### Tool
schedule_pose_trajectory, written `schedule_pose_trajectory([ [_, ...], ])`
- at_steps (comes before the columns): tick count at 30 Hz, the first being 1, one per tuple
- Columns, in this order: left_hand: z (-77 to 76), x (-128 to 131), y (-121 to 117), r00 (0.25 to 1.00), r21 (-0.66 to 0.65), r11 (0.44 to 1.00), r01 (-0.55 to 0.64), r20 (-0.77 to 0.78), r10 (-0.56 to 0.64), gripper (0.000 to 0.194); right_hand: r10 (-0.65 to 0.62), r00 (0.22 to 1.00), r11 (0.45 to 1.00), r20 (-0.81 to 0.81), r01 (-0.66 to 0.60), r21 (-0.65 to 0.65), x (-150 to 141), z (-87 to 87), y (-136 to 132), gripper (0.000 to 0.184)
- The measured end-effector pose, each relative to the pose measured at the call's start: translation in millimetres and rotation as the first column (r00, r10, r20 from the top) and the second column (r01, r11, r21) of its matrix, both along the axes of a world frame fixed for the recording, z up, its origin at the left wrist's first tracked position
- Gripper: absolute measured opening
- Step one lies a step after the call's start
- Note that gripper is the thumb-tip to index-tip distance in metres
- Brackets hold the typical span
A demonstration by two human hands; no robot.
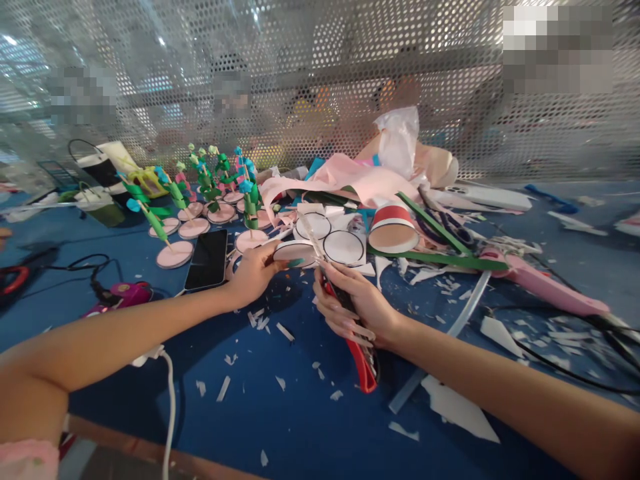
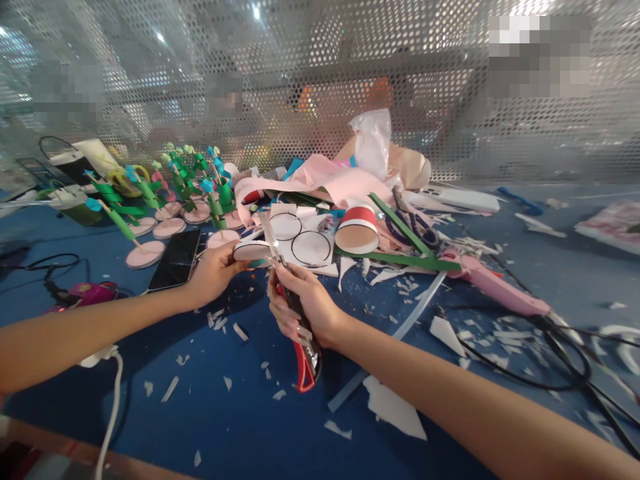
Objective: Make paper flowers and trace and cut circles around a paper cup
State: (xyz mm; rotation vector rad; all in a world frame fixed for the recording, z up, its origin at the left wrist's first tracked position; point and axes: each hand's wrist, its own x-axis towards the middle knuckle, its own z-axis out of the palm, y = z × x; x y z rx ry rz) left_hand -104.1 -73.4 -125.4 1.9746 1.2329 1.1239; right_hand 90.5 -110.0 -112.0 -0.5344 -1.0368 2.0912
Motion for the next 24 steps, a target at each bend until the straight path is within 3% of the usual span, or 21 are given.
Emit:
schedule_pose_trajectory([
  [9,7.6,3.4,-8.2,0.982,0.058,0.992,0.114,-0.158,-0.104,0.015,0.035,0.999,0.998,0.029,-0.037,0.052,0.0,-1.4,-2.0,0.024],
  [17,6.4,5.2,-6.4,0.992,0.030,0.997,-0.073,-0.105,0.076,0.026,-0.079,0.996,0.995,0.034,0.077,0.056,-1.6,0.8,-1.6,0.030],
  [24,8.4,4.9,-6.6,0.996,0.072,0.996,-0.049,-0.069,0.054,0.014,-0.043,0.999,0.999,0.027,0.042,0.033,-1.3,0.7,-1.5,0.025],
])
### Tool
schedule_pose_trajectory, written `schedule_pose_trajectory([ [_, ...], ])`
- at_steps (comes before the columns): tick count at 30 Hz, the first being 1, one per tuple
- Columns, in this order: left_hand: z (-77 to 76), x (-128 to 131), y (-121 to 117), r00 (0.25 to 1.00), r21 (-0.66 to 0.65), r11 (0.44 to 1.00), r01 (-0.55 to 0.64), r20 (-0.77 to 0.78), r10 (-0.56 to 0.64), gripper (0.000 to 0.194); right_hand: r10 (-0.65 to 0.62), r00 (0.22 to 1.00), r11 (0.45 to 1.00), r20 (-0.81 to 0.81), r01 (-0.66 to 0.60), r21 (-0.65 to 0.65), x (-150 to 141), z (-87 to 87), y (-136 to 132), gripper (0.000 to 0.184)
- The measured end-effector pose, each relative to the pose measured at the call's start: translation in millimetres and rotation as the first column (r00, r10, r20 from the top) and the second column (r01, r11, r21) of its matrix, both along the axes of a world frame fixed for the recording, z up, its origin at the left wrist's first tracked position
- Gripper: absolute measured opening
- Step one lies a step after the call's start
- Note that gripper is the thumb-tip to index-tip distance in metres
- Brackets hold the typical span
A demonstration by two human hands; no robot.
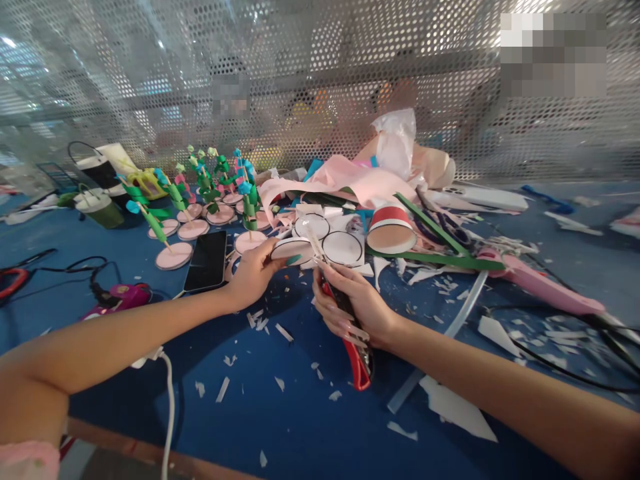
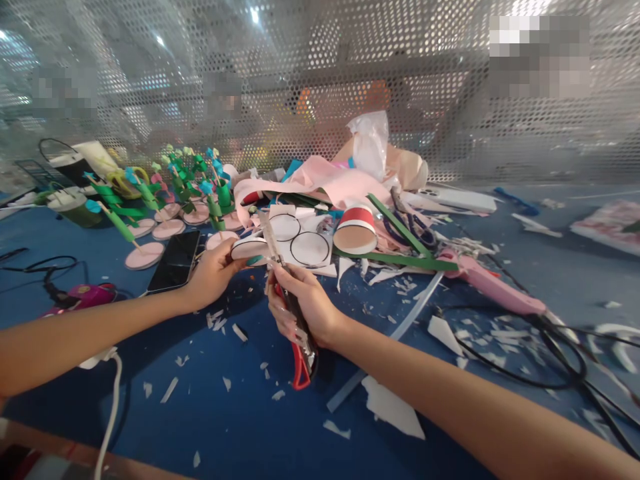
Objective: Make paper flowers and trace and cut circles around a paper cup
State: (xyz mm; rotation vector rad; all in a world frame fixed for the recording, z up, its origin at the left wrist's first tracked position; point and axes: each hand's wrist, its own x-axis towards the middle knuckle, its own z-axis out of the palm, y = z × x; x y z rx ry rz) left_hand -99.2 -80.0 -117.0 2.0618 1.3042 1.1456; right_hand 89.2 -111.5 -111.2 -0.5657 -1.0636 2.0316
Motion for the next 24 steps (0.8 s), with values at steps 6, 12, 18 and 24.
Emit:
schedule_pose_trajectory([
  [6,-1.3,-1.1,0.9,1.000,-0.044,0.999,0.000,0.014,0.001,0.009,0.037,0.999,0.999,-0.010,-0.037,0.005,1.1,-1.1,0.1,0.021],
  [12,2.5,-1.2,-2.5,0.996,0.019,0.999,0.045,-0.072,-0.044,0.008,0.046,0.999,0.999,-0.021,-0.046,-0.001,0.9,-1.6,-0.3,0.022],
  [18,6.3,-0.5,-6.3,0.976,0.143,0.983,0.118,-0.201,-0.088,0.014,0.043,0.999,0.999,-0.009,-0.043,0.024,0.7,-3.0,-0.2,0.025],
  [24,-1.7,-0.4,-5.6,0.950,0.223,0.945,0.239,-0.256,-0.179,0.018,0.083,0.994,0.991,0.066,-0.089,0.102,-0.3,-3.0,-3.3,0.029],
])
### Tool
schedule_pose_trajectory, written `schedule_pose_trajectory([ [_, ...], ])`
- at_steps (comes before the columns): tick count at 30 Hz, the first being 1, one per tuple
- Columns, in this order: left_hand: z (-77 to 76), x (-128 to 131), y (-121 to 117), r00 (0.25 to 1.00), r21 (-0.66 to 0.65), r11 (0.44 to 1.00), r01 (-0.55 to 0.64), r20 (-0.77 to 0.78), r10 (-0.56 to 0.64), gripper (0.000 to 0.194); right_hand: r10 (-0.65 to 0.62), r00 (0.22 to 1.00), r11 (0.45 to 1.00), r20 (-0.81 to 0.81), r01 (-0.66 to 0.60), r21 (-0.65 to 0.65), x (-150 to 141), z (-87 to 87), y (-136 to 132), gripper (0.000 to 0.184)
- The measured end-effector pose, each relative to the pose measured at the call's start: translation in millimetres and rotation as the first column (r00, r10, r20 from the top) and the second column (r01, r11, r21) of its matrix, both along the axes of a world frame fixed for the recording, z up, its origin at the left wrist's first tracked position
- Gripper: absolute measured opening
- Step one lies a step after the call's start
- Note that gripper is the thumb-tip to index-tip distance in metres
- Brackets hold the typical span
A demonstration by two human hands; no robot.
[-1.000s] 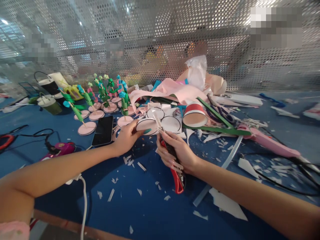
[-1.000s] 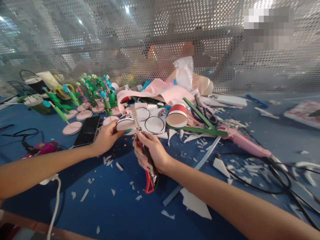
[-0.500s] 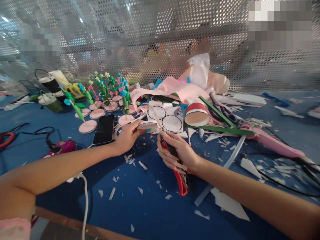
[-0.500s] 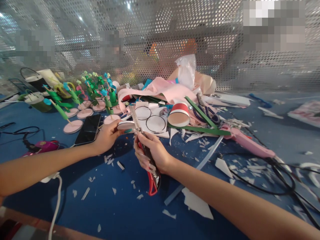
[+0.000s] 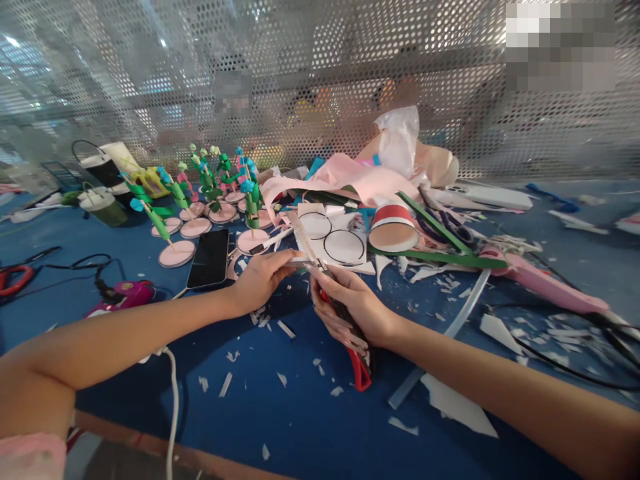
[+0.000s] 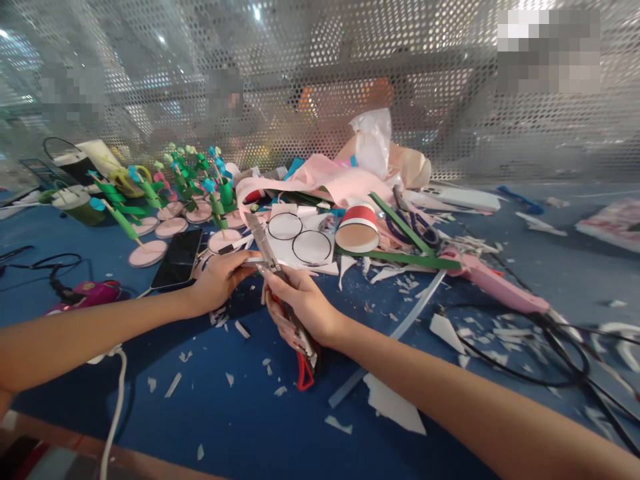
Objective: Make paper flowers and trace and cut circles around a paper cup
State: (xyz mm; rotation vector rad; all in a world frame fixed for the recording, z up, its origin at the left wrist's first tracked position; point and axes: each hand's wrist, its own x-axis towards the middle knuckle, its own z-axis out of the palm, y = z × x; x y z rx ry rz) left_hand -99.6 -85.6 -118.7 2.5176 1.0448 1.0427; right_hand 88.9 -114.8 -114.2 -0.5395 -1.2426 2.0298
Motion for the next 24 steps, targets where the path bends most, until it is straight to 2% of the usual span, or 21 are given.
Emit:
schedule_pose_trajectory([
  [2,-2.0,0.1,0.2,0.999,-0.029,0.999,-0.042,0.006,0.042,0.019,-0.003,1.000,1.000,0.002,0.003,0.007,-0.9,0.0,-0.5,0.029],
  [6,-2.4,0.0,1.5,0.970,-0.181,0.962,-0.204,0.095,0.224,0.029,-0.122,0.991,0.992,-0.046,0.120,-0.036,-2.2,1.2,1.1,0.028],
  [8,-2.3,-0.2,2.9,0.954,-0.221,0.946,-0.236,0.134,0.270,0.029,-0.157,0.986,0.986,-0.052,0.154,-0.063,-2.1,2.0,2.4,0.027],
  [11,-3.4,-0.1,5.0,0.941,-0.285,0.947,-0.146,0.256,0.222,0.031,-0.146,0.988,0.986,-0.046,0.142,-0.084,-1.3,2.5,3.5,0.028],
  [15,-6.1,1.0,6.4,0.872,-0.402,0.915,0.029,0.458,0.174,0.041,-0.124,0.991,0.987,-0.050,0.118,-0.107,-0.9,2.6,3.1,0.025],
  [18,-8.1,0.6,7.3,0.862,-0.399,0.917,0.016,0.470,0.189,0.042,-0.106,0.993,0.989,-0.058,0.100,-0.105,-0.8,3.0,2.2,0.023],
  [24,-11.6,-3.6,9.4,0.903,-0.353,0.933,-0.066,0.377,0.206,0.028,-0.085,0.995,0.992,-0.047,0.080,-0.093,-0.3,1.9,2.4,0.022],
])
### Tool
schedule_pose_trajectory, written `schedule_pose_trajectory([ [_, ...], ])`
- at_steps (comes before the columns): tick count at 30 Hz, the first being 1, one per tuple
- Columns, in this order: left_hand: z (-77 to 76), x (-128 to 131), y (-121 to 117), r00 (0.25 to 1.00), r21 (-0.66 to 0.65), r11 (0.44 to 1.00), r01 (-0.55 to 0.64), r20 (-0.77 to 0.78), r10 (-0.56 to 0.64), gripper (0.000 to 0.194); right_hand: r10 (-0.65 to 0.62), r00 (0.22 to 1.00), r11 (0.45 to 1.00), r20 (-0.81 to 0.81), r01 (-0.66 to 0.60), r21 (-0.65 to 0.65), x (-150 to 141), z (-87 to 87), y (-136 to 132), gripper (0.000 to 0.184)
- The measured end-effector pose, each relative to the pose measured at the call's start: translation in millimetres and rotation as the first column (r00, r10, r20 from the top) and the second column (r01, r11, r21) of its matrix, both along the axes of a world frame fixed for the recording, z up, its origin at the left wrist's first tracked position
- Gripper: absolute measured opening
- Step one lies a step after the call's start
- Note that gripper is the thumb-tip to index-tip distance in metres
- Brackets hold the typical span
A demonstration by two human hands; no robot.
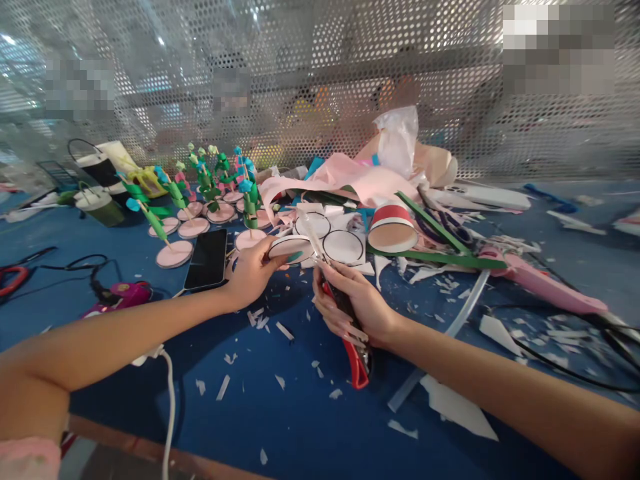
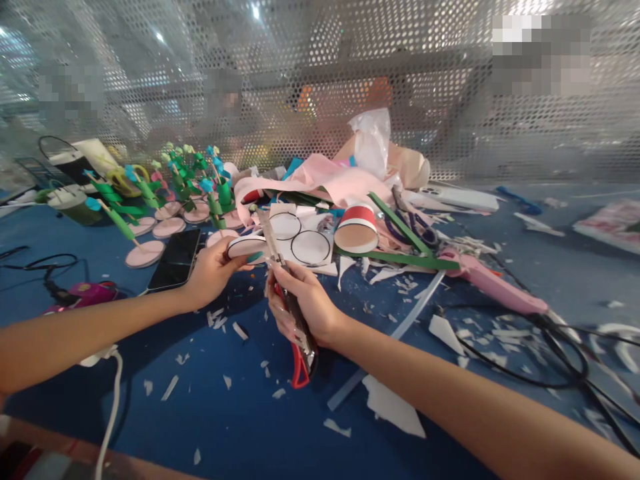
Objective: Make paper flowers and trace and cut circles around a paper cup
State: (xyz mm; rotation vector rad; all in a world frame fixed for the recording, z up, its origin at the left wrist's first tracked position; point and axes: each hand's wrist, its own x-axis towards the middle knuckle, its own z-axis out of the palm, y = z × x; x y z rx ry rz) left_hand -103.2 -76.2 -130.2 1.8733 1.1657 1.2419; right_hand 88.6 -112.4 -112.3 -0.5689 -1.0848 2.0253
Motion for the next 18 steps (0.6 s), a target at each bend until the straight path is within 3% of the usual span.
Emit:
schedule_pose_trajectory([
  [18,6.2,2.5,-5.5,0.986,0.047,0.999,-0.019,-0.163,0.027,0.021,0.026,1.000,0.999,0.013,-0.026,-0.023,1.2,0.3,-0.7,0.023],
])
